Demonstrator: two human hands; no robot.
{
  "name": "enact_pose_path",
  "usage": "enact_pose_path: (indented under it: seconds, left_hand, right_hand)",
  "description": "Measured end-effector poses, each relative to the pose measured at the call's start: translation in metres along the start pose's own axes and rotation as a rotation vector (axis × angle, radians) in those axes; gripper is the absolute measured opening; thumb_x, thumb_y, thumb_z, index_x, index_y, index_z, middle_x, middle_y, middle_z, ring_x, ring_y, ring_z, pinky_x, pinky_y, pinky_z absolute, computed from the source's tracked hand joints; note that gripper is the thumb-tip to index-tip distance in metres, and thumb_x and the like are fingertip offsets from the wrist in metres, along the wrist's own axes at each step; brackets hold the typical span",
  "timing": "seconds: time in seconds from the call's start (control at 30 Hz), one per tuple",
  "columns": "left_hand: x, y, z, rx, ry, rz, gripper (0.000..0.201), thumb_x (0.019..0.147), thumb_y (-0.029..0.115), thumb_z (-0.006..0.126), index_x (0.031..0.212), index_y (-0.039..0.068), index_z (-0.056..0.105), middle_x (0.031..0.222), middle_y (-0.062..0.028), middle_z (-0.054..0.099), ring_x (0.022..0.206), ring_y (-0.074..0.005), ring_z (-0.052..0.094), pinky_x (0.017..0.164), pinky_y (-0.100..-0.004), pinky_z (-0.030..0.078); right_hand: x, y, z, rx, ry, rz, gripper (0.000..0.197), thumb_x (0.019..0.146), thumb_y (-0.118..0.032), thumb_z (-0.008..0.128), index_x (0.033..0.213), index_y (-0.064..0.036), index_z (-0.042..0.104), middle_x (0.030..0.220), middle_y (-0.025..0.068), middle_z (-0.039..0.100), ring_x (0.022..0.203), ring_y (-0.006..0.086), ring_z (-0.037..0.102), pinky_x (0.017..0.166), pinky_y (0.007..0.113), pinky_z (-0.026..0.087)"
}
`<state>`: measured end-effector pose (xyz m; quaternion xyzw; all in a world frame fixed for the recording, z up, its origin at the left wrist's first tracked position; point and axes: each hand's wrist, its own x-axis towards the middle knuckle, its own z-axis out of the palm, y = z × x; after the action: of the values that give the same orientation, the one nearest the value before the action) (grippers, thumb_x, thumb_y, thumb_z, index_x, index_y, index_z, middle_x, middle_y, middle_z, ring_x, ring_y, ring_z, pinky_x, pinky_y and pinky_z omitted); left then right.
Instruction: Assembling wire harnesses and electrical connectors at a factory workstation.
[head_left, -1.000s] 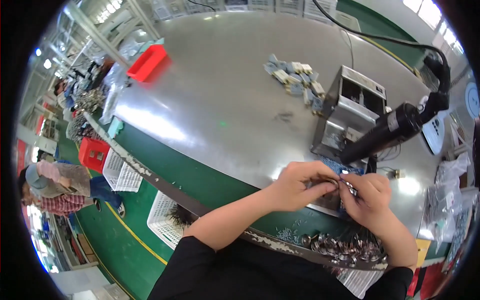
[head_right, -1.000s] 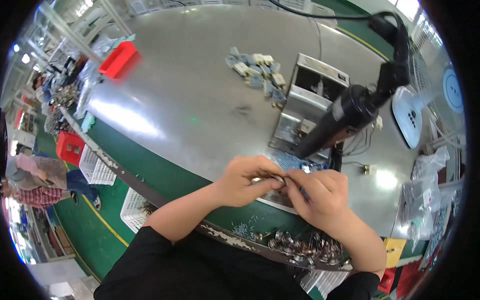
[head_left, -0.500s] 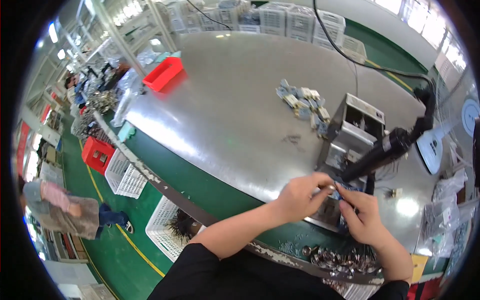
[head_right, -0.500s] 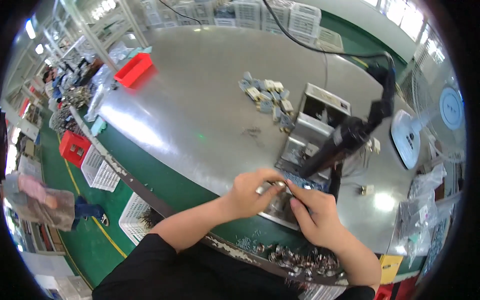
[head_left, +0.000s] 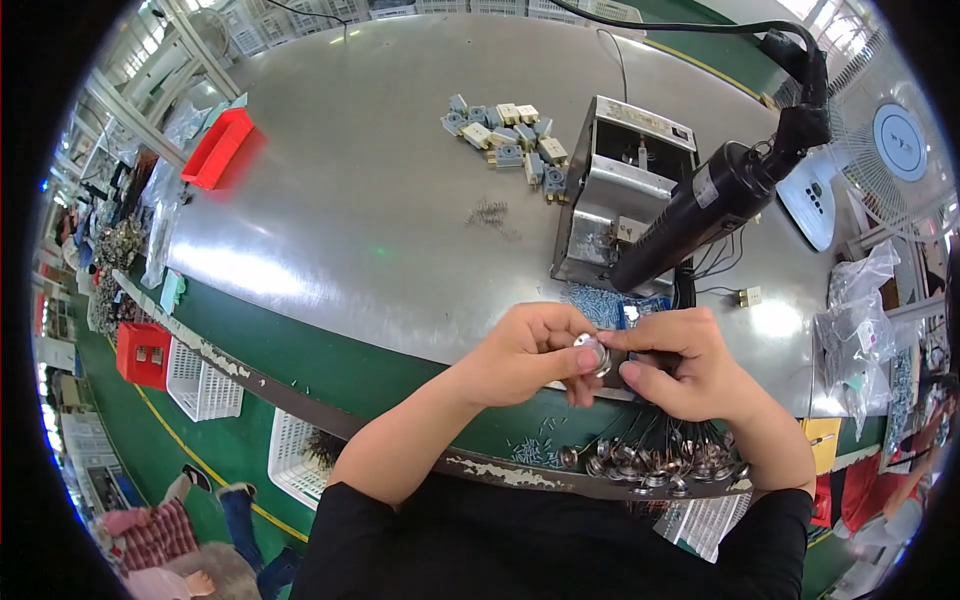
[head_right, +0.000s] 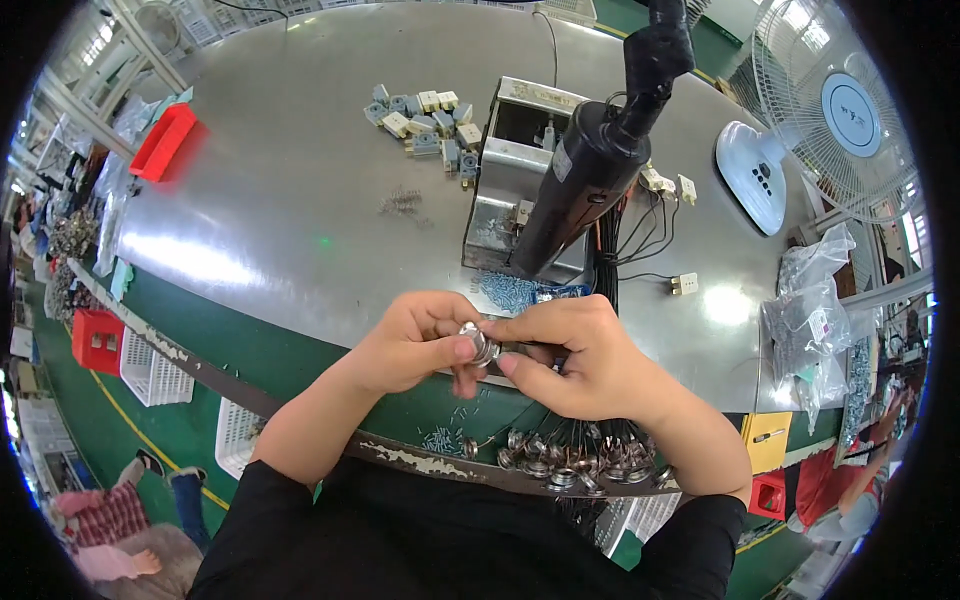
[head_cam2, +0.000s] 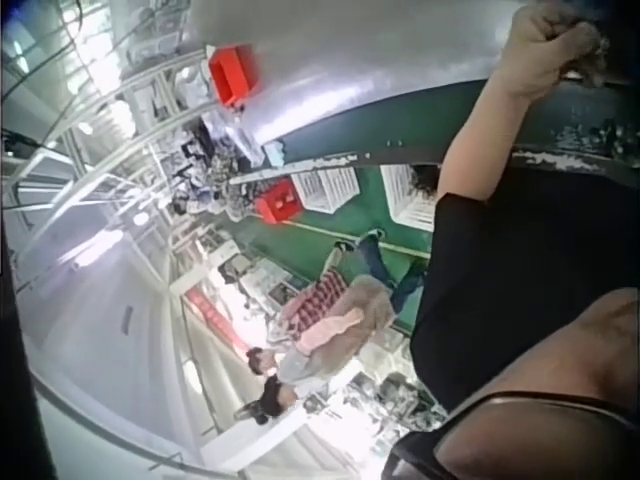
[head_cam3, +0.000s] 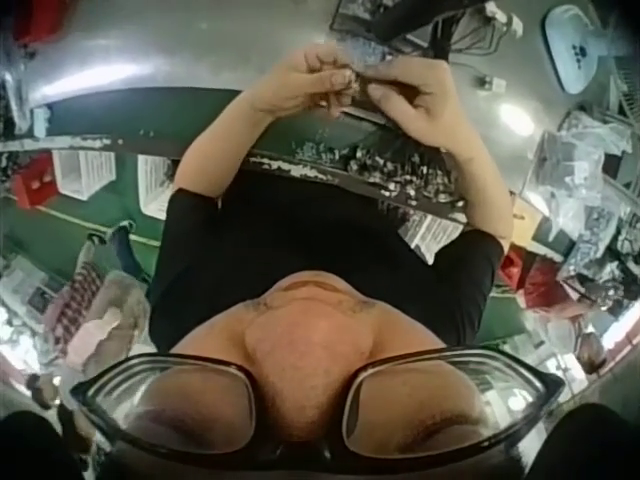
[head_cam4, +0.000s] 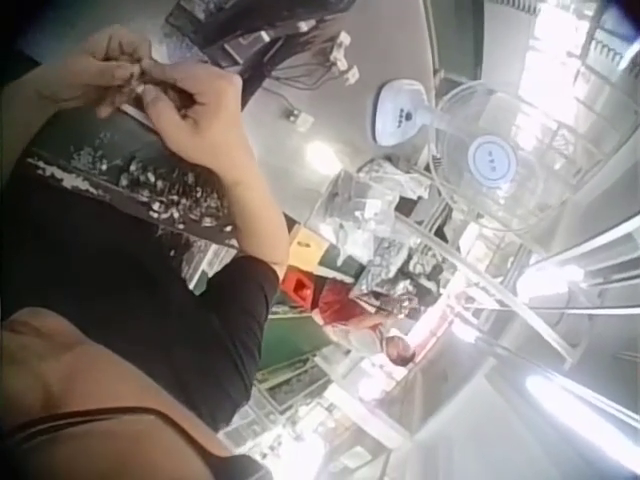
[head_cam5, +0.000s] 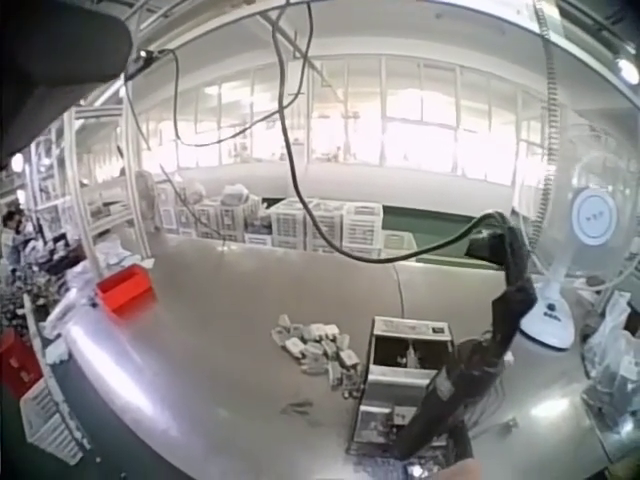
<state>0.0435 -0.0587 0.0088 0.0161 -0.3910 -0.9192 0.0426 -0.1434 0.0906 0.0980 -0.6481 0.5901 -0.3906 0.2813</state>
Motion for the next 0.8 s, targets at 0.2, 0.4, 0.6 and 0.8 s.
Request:
enact_pose_path:
  seconds: [0.2, 0.4, 0.6, 0.8]
  left_hand:
    - [0.005, -0.002, 0.022, 0.673, 0.319, 0.389, 0.019, 0.101, -0.005, 0.066, 0.119, -0.008, 0.062, 0.098, -0.0171, 0.077, 0.088, -0.0194, 0.078, 0.076, -0.0313, 0.065]
    - [0.007, -0.005, 0.011, 0.526, 0.26, 0.321, 0.018, 0.107, 0.009, 0.061, 0.117, -0.006, 0.063, 0.089, -0.0113, 0.074, 0.074, -0.0128, 0.072, 0.066, -0.0255, 0.058]
    - [0.0, 0.018, 0.001, 0.443, -0.037, -0.049, 0.035, 0.114, 0.028, 0.049, 0.114, -0.004, 0.065, 0.07, -0.0053, 0.065, 0.058, -0.0084, 0.06, 0.054, -0.0223, 0.047]
    - [0.005, 0.015, 0.006, 0.603, 0.017, -0.005, 0.034, 0.114, 0.028, 0.05, 0.113, -0.003, 0.064, 0.07, -0.0069, 0.067, 0.057, -0.0096, 0.062, 0.052, -0.0237, 0.048]
  right_hand:
    - [0.0, 0.006, 0.016, 0.021, 0.112, -0.011, 0.038, 0.09, 0.0, 0.068, 0.127, 0.0067, 0.071, 0.087, 0.0185, 0.074, 0.066, 0.0229, 0.068, 0.065, 0.033, 0.054]
    - [0.001, 0.018, 0.026, -0.076, 0.199, -0.103, 0.04, 0.092, 0.003, 0.06, 0.131, 0.0019, 0.072, 0.078, 0.0133, 0.068, 0.065, 0.0264, 0.064, 0.063, 0.035, 0.051]
    - [0.009, 0.007, 0.002, -0.025, -0.072, -0.096, 0.037, 0.091, 0.003, 0.058, 0.126, 0.0055, 0.072, 0.091, 0.0212, 0.073, 0.079, 0.0364, 0.072, 0.075, 0.04, 0.057]
    - [0.0, 0.012, 0.018, -0.013, 0.025, -0.063, 0.041, 0.094, 0.001, 0.058, 0.134, 0.0024, 0.069, 0.088, 0.0186, 0.071, 0.076, 0.033, 0.069, 0.074, 0.038, 0.054]
